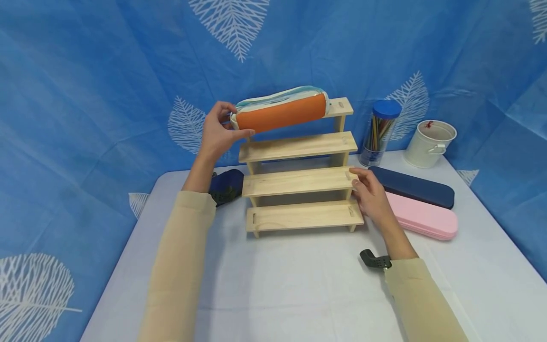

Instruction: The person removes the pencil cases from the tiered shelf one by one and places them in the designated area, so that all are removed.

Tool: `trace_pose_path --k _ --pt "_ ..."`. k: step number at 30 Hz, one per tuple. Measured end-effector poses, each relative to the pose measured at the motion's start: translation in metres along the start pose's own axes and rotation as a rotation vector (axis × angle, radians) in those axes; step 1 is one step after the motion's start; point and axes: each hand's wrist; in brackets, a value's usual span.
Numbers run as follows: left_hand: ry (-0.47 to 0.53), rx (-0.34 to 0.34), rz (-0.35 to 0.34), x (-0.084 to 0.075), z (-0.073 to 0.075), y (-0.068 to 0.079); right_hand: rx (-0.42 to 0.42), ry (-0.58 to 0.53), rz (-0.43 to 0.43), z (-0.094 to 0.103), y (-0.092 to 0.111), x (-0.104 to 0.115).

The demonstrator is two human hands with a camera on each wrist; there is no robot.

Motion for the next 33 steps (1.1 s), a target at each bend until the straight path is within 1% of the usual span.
trace_pose_path --k 5,10,13,17,21,33 --pt "0.028 -0.012 -0.009 -0.003 0.005 0.009 -0.004 0.001 -0.007 -0.001 0.001 0.0" --pt "0.041 -0.026 -0.029 -0.02 0.009 0.024 -0.007 0.015 -0.014 -0.001 0.002 0.001" --pt "0.035 -0.031 -0.059 -0.03 0.012 0.032 -0.007 0.016 -0.016 -0.001 0.002 0.001" --pt "0.052 -0.038 -0.103 -0.031 0.017 0.039 -0.003 0.006 -0.01 0.0 0.001 0.0" --pt "0.061 -0.049 -0.127 -0.029 0.021 0.043 -0.002 0.013 -0.005 0.0 0.001 -0.001" --pt "0.042 -0.079 -0.159 -0.029 0.029 0.05 -0.011 0.028 -0.009 -0.002 0.002 0.002"
Point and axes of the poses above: each hand's wrist, its own y-axis away from the middle knuckle, its own z-axis out of the back of the hand, x = y × z, and after that the axes turned 10 degrees about -z, right-handed
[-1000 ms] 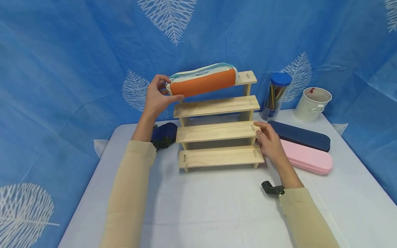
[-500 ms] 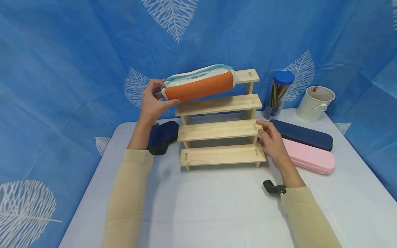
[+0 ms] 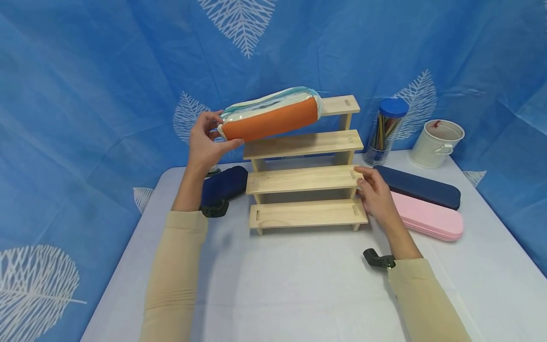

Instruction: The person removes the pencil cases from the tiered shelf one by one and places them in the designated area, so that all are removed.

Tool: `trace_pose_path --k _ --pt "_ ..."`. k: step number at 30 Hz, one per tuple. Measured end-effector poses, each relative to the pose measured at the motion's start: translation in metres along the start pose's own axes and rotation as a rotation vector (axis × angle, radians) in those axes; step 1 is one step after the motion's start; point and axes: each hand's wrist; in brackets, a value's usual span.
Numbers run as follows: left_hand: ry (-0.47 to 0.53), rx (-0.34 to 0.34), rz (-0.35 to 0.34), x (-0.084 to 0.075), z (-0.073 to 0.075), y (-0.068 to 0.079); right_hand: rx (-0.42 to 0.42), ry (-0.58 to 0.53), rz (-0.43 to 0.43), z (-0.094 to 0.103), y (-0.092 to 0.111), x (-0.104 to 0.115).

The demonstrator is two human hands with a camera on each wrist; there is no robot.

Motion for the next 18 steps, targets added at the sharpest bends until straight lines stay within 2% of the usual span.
trace_pose_path --k 9,18 --pt "0.0 -0.007 0.02 0.0 0.005 0.005 -0.004 0.008 -0.003 0.001 0.0 0.0" --pt "0.039 -0.052 0.016 0.003 0.022 0.017 0.001 0.008 -0.002 0.002 0.0 0.0"
Point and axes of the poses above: each hand's wrist, its own y-axis away from the middle knuckle, its own z-axis out of the back of the hand, x = y × z, and after that the axes turned 10 degrees about -z, right-handed
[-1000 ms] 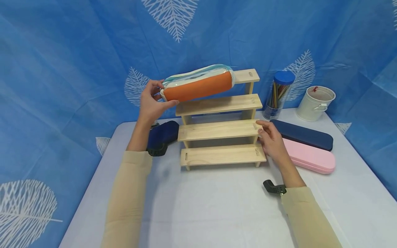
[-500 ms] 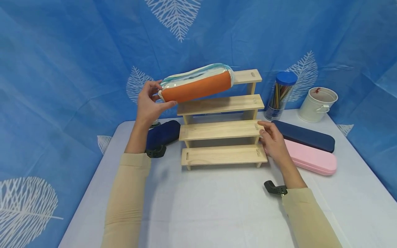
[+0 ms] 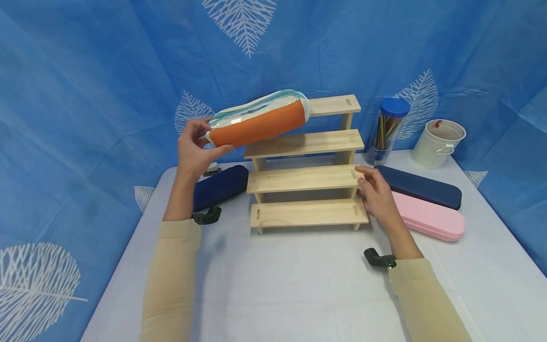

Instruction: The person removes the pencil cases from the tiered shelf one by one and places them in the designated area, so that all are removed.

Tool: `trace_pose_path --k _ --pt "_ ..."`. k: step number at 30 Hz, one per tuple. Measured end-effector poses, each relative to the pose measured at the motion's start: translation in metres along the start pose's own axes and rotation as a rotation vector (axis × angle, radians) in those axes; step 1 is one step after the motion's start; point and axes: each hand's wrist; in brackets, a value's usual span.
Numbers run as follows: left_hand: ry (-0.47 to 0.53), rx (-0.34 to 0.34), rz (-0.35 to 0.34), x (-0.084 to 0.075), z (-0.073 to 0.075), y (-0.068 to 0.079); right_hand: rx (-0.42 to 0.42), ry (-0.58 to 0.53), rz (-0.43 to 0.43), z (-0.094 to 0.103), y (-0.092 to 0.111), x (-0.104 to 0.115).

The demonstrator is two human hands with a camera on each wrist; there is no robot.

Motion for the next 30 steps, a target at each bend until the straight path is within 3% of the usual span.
trace_pose_path --k 7,21,30 --pt "-0.061 -0.014 0.009 0.001 0.011 0.008 0.004 -0.008 0.011 -0.001 0.0 0.001" --pt "-0.061 -0.051 0.037 0.005 0.024 0.021 0.004 -0.008 0.031 0.0 -0.003 -0.002" --pt "-0.06 -0.094 0.063 0.011 0.043 0.035 0.01 -0.019 0.036 0.0 -0.002 -0.004"
Point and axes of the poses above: each hand's wrist, its own y-axis away from the middle knuckle, its own z-axis out of the back of the hand, x = y × z, and after that the axes turned 10 degrees about -z, right-handed
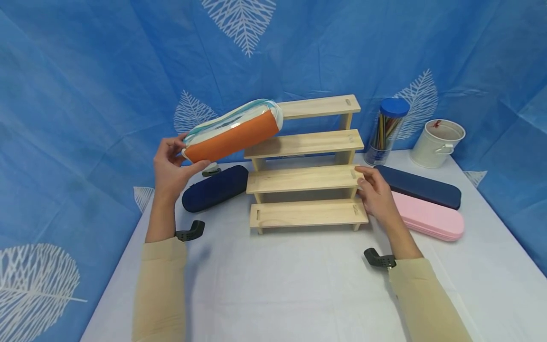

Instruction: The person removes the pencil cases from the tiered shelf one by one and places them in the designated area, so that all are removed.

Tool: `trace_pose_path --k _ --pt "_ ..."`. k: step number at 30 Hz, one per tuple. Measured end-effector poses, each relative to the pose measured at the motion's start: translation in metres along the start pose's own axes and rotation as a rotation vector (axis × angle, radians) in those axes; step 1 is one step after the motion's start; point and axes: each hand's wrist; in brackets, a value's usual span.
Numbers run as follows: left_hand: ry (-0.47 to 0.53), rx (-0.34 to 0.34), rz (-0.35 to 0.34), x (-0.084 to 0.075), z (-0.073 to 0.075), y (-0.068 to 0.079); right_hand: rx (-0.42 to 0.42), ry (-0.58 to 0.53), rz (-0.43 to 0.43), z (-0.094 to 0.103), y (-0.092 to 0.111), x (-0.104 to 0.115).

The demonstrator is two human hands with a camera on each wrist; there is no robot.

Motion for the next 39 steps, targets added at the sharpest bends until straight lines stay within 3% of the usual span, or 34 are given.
trace_pose_path --k 11,20,32,39 --pt "-0.018 -0.062 0.032 0.034 0.02 0.009 0.009 0.004 0.001 0.001 -0.001 0.001" --pt "0.068 -0.075 0.048 0.039 0.017 0.018 -0.001 0.004 -0.002 0.003 0.001 0.002" --pt "0.131 -0.13 0.113 0.039 0.033 0.043 0.009 0.001 0.003 -0.001 -0.001 0.003" --pt "0.135 -0.125 0.121 0.047 0.043 0.061 -0.003 -0.02 -0.012 0.003 -0.013 -0.024"
Point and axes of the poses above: each hand's wrist, its own y-axis away from the middle knuckle, its own z-axis out of the back of the hand, x = y × z, and after that the axes turned 10 degrees about -z, right-handed
